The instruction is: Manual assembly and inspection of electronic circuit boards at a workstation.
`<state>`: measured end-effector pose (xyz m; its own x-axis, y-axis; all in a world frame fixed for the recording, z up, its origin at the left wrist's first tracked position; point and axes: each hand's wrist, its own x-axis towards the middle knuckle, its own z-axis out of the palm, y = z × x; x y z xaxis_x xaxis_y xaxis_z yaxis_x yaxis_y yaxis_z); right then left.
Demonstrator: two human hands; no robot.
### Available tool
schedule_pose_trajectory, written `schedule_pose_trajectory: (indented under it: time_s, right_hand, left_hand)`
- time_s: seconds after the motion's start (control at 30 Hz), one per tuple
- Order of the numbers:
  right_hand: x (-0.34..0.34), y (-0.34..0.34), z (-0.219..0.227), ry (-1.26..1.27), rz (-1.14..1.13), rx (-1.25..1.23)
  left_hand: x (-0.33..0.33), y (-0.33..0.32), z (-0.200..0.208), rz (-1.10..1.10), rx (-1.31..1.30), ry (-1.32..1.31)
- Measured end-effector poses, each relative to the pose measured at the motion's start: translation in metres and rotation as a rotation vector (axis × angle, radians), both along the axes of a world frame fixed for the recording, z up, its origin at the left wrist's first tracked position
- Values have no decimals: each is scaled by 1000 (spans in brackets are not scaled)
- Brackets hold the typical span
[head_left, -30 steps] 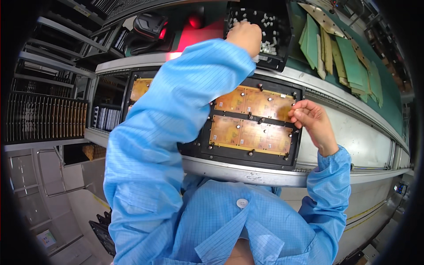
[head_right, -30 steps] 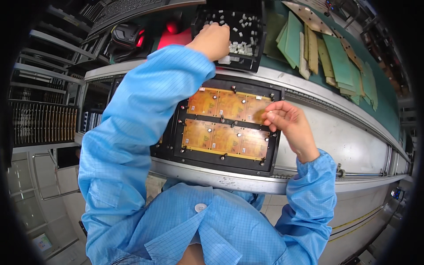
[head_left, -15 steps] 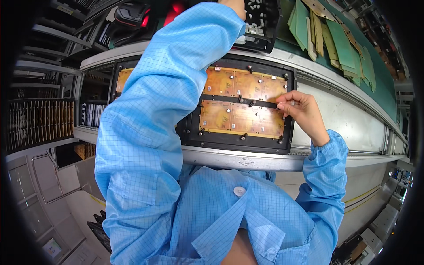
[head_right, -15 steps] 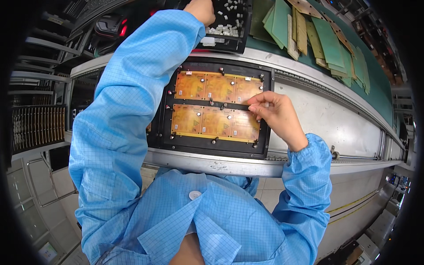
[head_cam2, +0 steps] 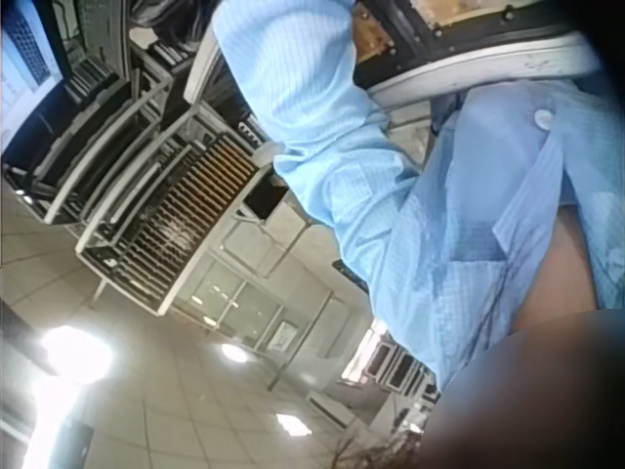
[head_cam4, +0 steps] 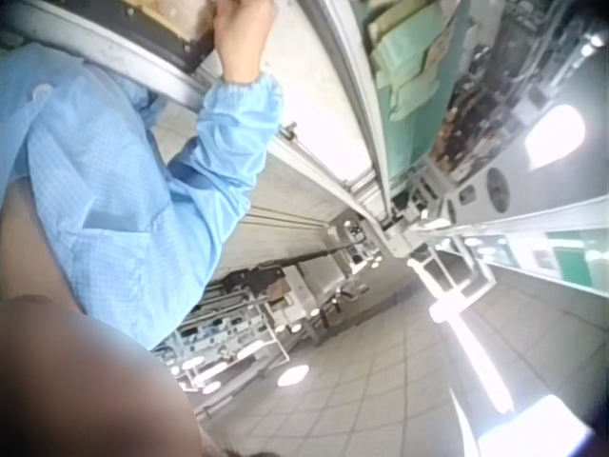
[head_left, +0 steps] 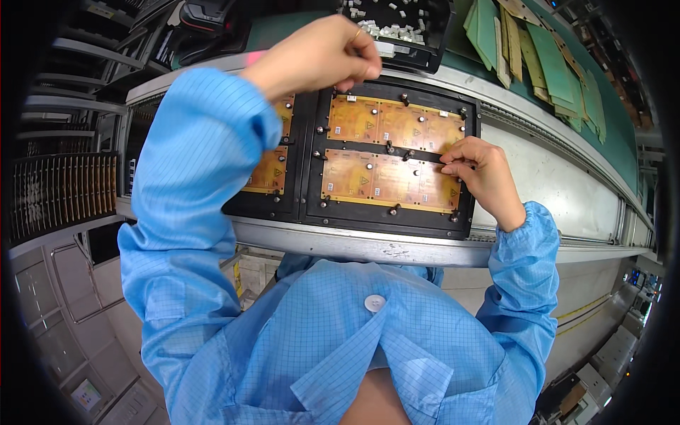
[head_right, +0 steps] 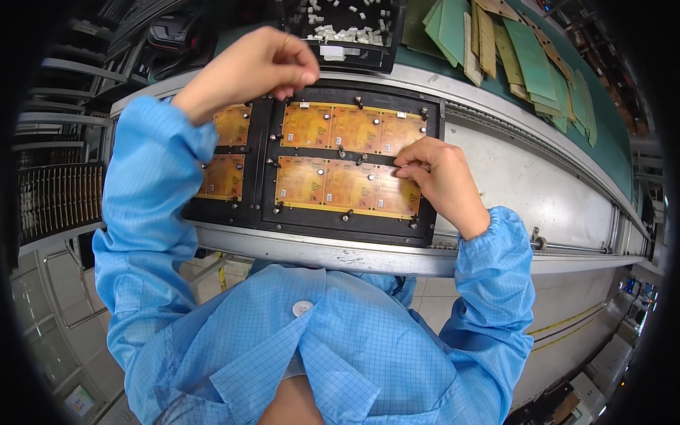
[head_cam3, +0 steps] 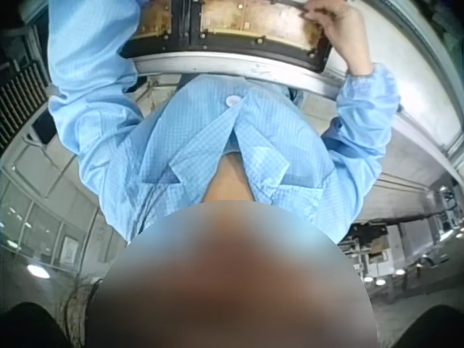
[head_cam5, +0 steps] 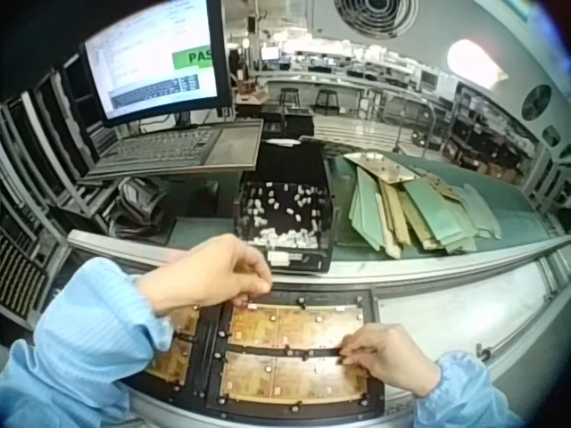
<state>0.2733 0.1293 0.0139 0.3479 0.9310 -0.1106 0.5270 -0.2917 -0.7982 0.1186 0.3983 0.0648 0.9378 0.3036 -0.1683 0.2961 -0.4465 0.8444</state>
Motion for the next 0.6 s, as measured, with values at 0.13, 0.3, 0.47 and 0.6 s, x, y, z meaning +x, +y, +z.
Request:
schedule_pose_trajectory:
  time_s: [0.13, 0.3, 0.47, 0.6]
  right_hand:
    - [1, -1, -4, -141, 98, 56]
    - [-6, -1, 0, -283, 155, 79]
    - [-8, 0, -1, -334, 183, 98]
    - [-10, 2, -3, -375, 201, 109]
  left_hand:
    - [-33, -15, -6, -28, -206, 47]
    - [-57, -27, -9, 87, -296, 164]
    - [-72, -39, -25, 140, -313, 61]
    - [-76, -46, -31, 189, -196, 43]
